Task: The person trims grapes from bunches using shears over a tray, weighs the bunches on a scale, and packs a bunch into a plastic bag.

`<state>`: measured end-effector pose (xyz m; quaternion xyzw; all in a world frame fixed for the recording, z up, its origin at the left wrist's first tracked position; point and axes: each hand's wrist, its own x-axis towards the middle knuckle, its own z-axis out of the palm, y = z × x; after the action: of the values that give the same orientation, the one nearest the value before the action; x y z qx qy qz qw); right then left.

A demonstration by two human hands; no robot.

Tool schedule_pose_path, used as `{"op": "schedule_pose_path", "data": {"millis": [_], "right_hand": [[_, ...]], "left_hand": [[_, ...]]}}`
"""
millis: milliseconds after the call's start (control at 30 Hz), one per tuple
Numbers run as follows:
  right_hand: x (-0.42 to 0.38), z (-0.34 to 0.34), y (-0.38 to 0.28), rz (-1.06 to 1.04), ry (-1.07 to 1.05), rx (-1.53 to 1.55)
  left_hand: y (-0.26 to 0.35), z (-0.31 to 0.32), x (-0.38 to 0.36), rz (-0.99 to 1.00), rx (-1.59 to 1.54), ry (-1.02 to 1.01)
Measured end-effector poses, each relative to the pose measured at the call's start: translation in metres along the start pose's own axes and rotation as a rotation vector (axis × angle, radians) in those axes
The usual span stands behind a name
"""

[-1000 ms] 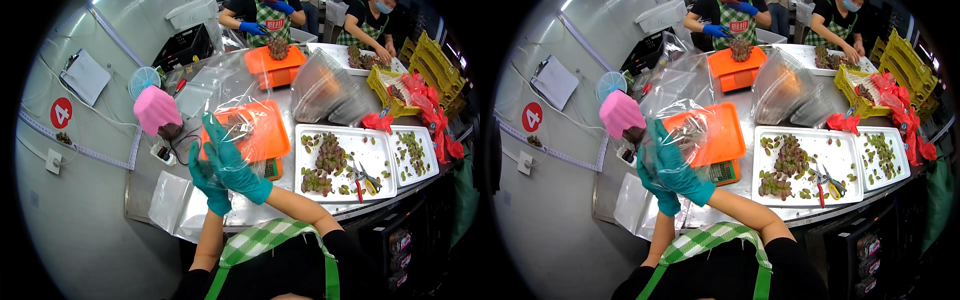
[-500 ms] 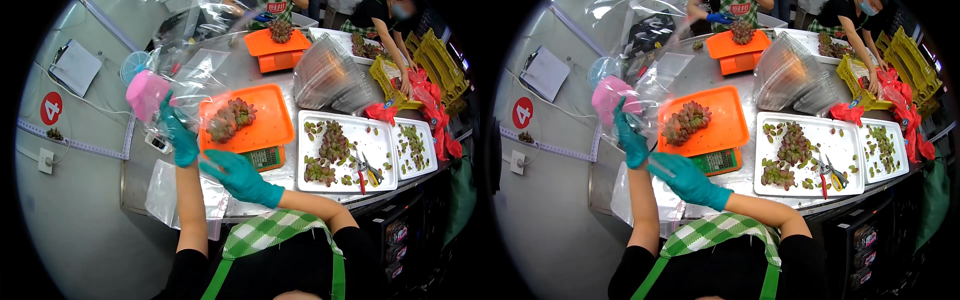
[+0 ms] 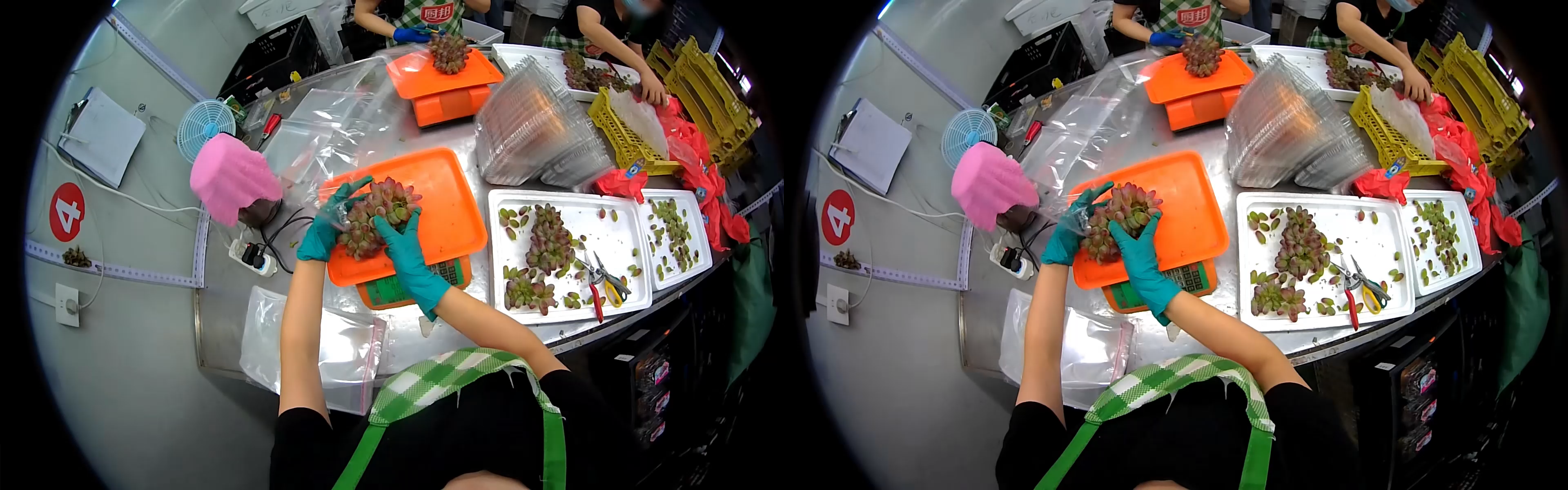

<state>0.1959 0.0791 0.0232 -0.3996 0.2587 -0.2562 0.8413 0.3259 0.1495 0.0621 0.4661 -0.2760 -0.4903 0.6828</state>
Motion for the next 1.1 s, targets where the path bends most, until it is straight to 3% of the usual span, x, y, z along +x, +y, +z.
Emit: {"op": "schedule_pose_path", "data": {"millis": [67,100,167,233,267,367,467,533,633,733,833,867,933,1033,1100], "right_hand": [[0.002,0.003,0.003,-0.027,0.021,0.076],[0.002,0.003,0.0,-0.026,0.024,0.123],[0.003,0.0,-0.002,-0.033,0.01,0.183],[0.003,-0.009,-0.002,-0.05,-0.021,0.211],[-0.005,-0.006,-0.013,-0.127,0.034,0.176],[-0.006,-0.025,-0.021,0.044,-0.112,0.354],[-0.017,-0.04,-0.045,0.213,-0.344,0.652],[-0.013,-0.06,-0.051,0.278,-0.576,0.799],[-0.017,-0.084,-0.074,0.242,-0.77,0.874],[-0.016,-0.111,-0.079,0.199,-0.813,1.008],[-0.04,-0.128,-0.081,0.203,-0.953,1.518],[-0.046,-0.134,-0.085,0.214,-1.008,1.64],[-0.057,-0.144,-0.096,0.146,-0.956,1.585],[-0.072,-0.162,-0.122,0.032,-0.714,1.157],[-0.085,-0.168,-0.137,0.008,-0.578,0.981]], "left_hand": [[-0.014,-0.013,-0.002,0.224,0.395,0.054],[-0.019,-0.02,-0.004,0.186,0.381,0.089],[-0.012,-0.011,-0.009,0.11,0.347,0.16],[0.005,0.018,-0.018,-0.105,-0.049,0.218],[0.01,0.032,-0.02,-0.071,-0.117,0.287],[0.029,0.072,-0.025,0.079,-0.191,0.154],[0.032,0.074,-0.031,0.253,-0.23,-0.031],[0.048,0.081,-0.033,0.326,-0.179,0.013],[0.084,0.087,-0.032,0.278,-0.255,0.013],[0.108,0.105,-0.017,0.353,0.174,0.306],[0.117,0.15,-0.01,0.495,0.611,0.352],[0.114,0.16,-0.002,0.529,0.579,0.362],[0.118,0.158,0.017,0.503,0.741,0.419],[0.125,0.158,0.055,0.582,0.96,0.526],[0.13,0.148,0.086,0.699,0.874,0.336]]}}
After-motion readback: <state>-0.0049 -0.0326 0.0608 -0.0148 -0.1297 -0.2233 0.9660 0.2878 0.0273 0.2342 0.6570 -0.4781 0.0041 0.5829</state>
